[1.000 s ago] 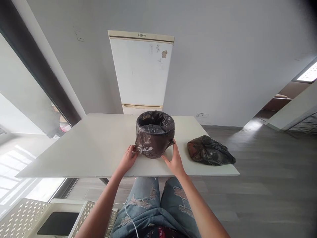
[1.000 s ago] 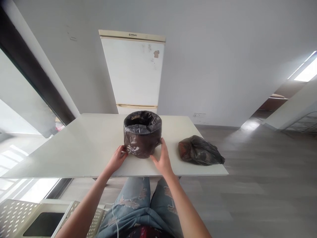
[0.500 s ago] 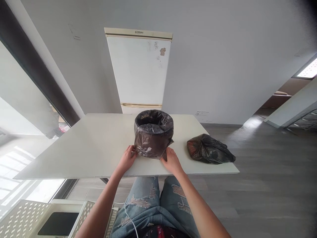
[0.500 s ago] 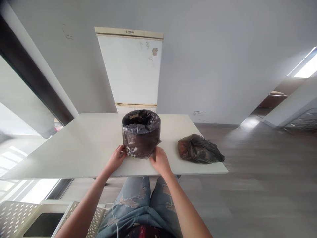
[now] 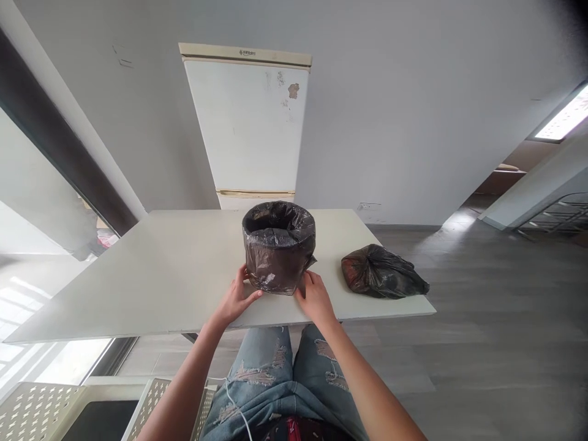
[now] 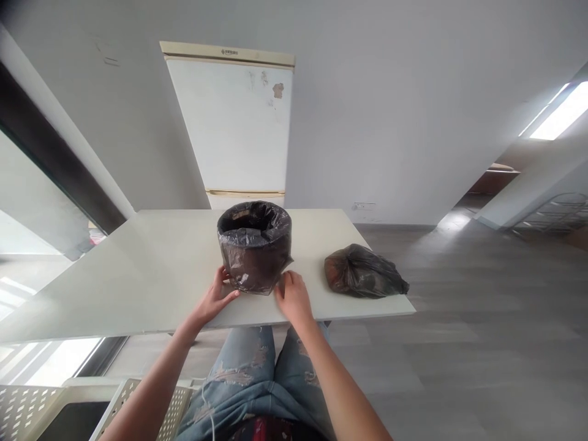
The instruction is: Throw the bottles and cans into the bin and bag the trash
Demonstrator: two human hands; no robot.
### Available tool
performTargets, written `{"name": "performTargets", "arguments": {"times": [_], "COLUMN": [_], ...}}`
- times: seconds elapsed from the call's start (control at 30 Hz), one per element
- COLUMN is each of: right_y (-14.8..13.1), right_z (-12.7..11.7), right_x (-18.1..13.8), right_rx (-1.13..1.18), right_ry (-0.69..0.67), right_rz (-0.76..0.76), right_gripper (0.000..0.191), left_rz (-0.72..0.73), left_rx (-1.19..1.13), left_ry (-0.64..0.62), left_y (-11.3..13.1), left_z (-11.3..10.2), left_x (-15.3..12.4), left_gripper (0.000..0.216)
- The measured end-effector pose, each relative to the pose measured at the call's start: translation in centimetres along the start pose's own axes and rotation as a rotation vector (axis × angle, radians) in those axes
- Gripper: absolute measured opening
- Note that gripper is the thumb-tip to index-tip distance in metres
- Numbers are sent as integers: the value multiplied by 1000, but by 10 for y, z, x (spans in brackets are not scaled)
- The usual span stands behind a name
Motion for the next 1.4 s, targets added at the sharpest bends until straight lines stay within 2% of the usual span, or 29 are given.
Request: {"name": "performTargets", "arguments": {"times": [0.1,0.23,0.43,0.6,0.73,0.83,0.93,1.0,1.07,1.13,1.2,1.27,1.37,1.4], "right_y": [-5,-8,-8,-7,5,26,52,72,89,107,131,167,236,258], "right_z": [-1,-5,-8,-8,-14,-41,-90,-130,-162,-187,-208,-227,-241,-236], "right_x": [-1,-1,-3,-4,-8,-23,-53,-84,-115,-136,-146,-145,-131,-121], "right_rx": [-70,-108,-98,-21,138,188,96,-52,-187,-263,-315,-308,0,176], "right_ry": [-23,-7,0,14,95,214,452,707,921,1041,1088,1073,1005,901], "right_rz": [-12,-22,-20,-7,35,60,83,192,311,368,394,437,569,606], "right_gripper": [17,18,13,13,21,20,14,17,23,26,27,33,51,57], "left_rz": [-48,-111,-116,-90,-71,-22,7,23,73,159,222,220,132,89], "left_rx": [100,115,88,84,99,61,-25,-35,16,90,127,110,-5,-66], "left_ry": [116,180,117,74,62,-1,-89,-129,-173,-225,-265,-269,-229,-214], "left_y": [5,17,45,70,85,86,73,62,55,54,53,49,36,30], "left_z": [15,44,97,148,183,193,185,171,154,138,120,101,68,57], "left_x": [13,45,121,179,211,220,211,193,168,139,113,97,90,90], "left_gripper": [87,77,95,101,111,115,119,114,100,81,62,50,37,37]}}
Point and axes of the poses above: each hand's wrist, its own x-axis towards the middle knuckle, its own z-axis out of the palm, y = z × x, the point moved 6 cm from there along x, towards the middle knuckle, and after that the axes turned 13 degrees about -z, right-handed, at the moved point
